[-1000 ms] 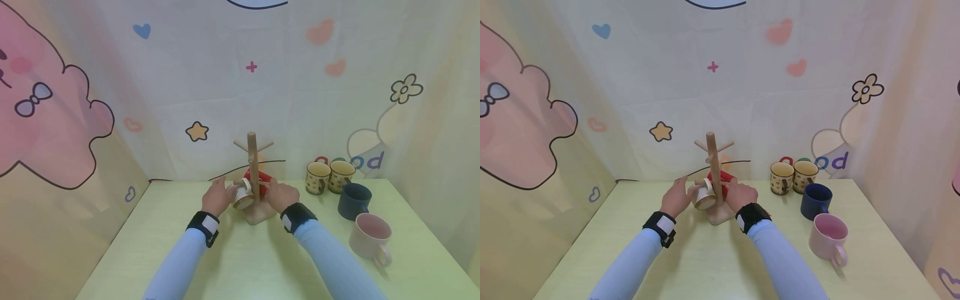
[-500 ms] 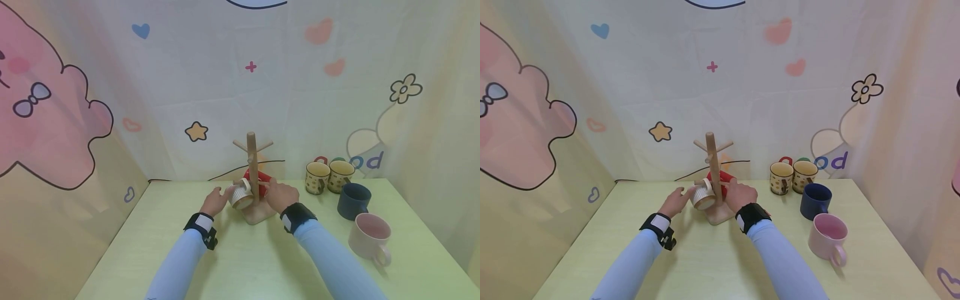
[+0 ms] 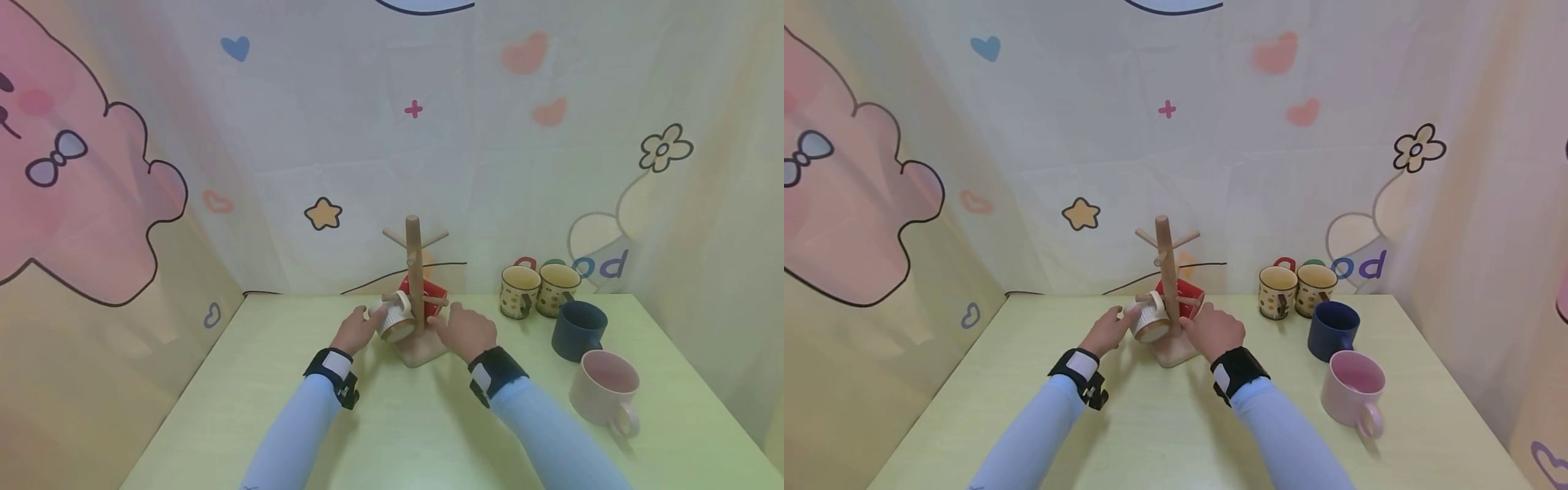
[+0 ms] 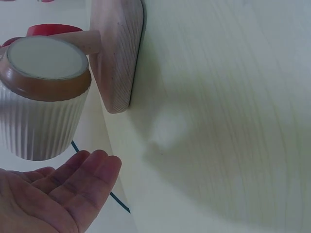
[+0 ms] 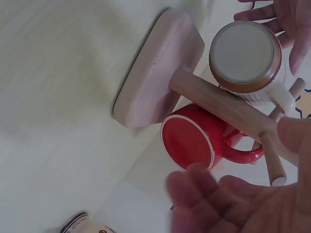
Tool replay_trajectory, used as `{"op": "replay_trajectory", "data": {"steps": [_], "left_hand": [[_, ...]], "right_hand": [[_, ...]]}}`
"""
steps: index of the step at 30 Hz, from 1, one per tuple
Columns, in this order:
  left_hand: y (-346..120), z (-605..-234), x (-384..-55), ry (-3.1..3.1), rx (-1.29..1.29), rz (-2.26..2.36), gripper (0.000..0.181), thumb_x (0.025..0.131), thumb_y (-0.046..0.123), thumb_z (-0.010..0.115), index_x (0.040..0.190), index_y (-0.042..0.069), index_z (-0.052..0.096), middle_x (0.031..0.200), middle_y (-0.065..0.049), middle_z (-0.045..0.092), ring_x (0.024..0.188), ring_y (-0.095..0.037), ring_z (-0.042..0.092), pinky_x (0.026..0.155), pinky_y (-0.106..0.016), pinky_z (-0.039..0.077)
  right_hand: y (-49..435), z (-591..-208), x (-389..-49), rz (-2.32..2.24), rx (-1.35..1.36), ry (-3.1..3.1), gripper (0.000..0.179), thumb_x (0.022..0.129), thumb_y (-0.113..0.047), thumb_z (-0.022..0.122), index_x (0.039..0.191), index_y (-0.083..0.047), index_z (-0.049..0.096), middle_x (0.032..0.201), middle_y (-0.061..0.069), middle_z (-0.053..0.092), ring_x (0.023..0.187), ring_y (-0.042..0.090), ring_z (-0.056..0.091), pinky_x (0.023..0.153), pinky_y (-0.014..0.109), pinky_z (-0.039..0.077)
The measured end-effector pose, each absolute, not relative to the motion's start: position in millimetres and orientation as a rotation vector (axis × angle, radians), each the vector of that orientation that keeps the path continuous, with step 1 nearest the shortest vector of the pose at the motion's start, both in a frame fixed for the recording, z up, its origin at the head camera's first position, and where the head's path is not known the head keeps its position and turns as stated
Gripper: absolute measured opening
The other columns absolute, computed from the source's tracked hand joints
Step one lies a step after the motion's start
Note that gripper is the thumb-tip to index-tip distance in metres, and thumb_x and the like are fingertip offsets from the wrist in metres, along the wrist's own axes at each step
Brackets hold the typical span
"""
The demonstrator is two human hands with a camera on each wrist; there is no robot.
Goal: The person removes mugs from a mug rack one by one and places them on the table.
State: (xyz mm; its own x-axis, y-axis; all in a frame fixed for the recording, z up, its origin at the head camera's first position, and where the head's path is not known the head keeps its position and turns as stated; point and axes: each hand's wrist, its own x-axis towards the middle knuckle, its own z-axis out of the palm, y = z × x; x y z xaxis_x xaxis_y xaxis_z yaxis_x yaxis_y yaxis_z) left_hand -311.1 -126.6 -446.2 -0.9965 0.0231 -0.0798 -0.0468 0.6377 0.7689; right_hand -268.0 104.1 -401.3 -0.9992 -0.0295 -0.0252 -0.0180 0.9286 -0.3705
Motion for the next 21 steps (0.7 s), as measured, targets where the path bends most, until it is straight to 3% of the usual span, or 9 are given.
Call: {"op": "replay_trajectory", "data": {"steps": [6, 13, 21], "left_hand": [[-125, -447, -312, 2.762, -0.004, 1.311, 0.084, 0.099, 0.061, 0.044, 0.148, -0.006, 0.035, 0.147, -0.028, 0.042, 0.135, -0.042, 0.042, 0.107, -0.056, 0.037], [-122, -448, -313, 2.705, -0.032, 1.342, 0.088, 0.098, 0.064, 0.042, 0.148, -0.008, 0.033, 0.145, -0.029, 0.044, 0.123, -0.042, 0.053, 0.102, -0.056, 0.042], [-119, -450, -314, 2.637, -0.072, 1.405, 0.086, 0.096, 0.067, 0.044, 0.140, -0.007, 0.043, 0.121, -0.023, 0.059, 0.102, -0.036, 0.062, 0.085, -0.050, 0.053]], "right_hand": [[104, -405, -253, -0.554, -0.083, 2.999, 0.070, 0.095, -0.056, 0.053, 0.134, 0.002, 0.053, 0.119, 0.023, 0.063, 0.100, 0.038, 0.061, 0.081, 0.056, 0.052], [95, -418, -246, -0.483, -0.240, 2.967, 0.037, 0.096, -0.044, 0.050, 0.109, -0.011, 0.062, 0.094, 0.009, 0.060, 0.087, 0.031, 0.054, 0.068, 0.052, 0.052], [86, -429, -238, -0.606, -0.150, 2.972, 0.054, 0.095, -0.048, 0.057, 0.122, -0.002, 0.060, 0.099, 0.017, 0.061, 0.085, 0.032, 0.058, 0.073, 0.053, 0.052]]}}
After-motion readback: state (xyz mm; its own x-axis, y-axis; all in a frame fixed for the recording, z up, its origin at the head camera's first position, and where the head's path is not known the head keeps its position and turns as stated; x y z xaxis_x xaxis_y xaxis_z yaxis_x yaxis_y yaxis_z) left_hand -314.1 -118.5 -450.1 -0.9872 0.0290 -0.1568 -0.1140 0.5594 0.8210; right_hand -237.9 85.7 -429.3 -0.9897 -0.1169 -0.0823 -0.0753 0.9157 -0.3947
